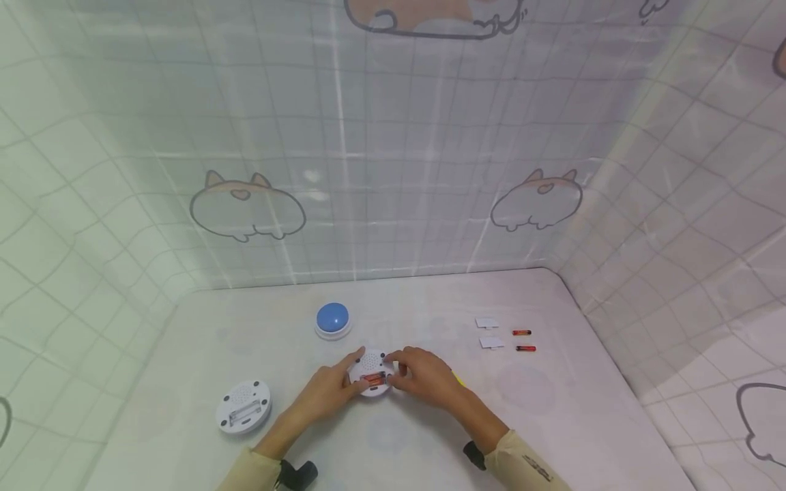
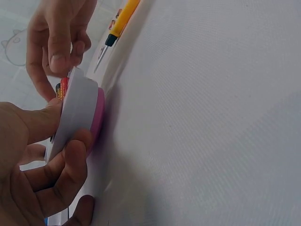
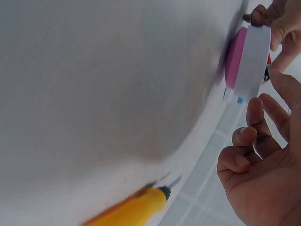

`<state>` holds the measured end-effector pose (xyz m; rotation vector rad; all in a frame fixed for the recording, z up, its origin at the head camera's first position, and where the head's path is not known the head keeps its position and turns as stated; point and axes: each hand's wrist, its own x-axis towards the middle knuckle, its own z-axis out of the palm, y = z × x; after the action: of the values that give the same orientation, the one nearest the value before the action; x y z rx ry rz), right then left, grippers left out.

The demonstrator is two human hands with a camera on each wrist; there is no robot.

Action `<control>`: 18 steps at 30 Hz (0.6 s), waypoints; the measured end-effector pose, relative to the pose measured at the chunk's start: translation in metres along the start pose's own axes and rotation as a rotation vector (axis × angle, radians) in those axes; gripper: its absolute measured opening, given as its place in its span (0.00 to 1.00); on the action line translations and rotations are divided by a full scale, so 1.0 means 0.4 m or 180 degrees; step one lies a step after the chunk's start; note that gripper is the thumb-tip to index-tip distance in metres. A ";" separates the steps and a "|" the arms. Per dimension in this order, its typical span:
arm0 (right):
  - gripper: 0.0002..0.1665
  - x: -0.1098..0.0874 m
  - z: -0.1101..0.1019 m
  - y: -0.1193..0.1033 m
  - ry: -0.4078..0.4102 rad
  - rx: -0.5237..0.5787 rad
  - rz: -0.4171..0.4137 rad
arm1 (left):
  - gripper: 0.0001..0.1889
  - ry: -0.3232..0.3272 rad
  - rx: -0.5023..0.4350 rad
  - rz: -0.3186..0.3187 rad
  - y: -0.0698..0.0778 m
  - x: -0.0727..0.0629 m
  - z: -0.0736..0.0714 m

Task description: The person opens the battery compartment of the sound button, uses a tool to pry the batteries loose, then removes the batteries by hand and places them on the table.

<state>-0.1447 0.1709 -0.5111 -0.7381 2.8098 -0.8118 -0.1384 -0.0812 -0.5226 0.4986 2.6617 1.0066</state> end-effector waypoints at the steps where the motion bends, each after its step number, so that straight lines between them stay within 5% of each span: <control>1: 0.20 0.002 0.003 -0.003 -0.0023 -0.0014 -0.0007 | 0.37 0.0003 0.0008 0.0003 0.000 0.000 0.000; 18: 0.10 0.015 0.024 -0.022 0.0105 -0.0315 -0.0043 | 0.37 0.0048 0.0000 0.0080 -0.005 0.001 0.007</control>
<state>-0.1440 0.1569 -0.5143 -0.7655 2.8956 -0.6976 -0.1383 -0.0807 -0.5259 0.5280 2.6750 1.0215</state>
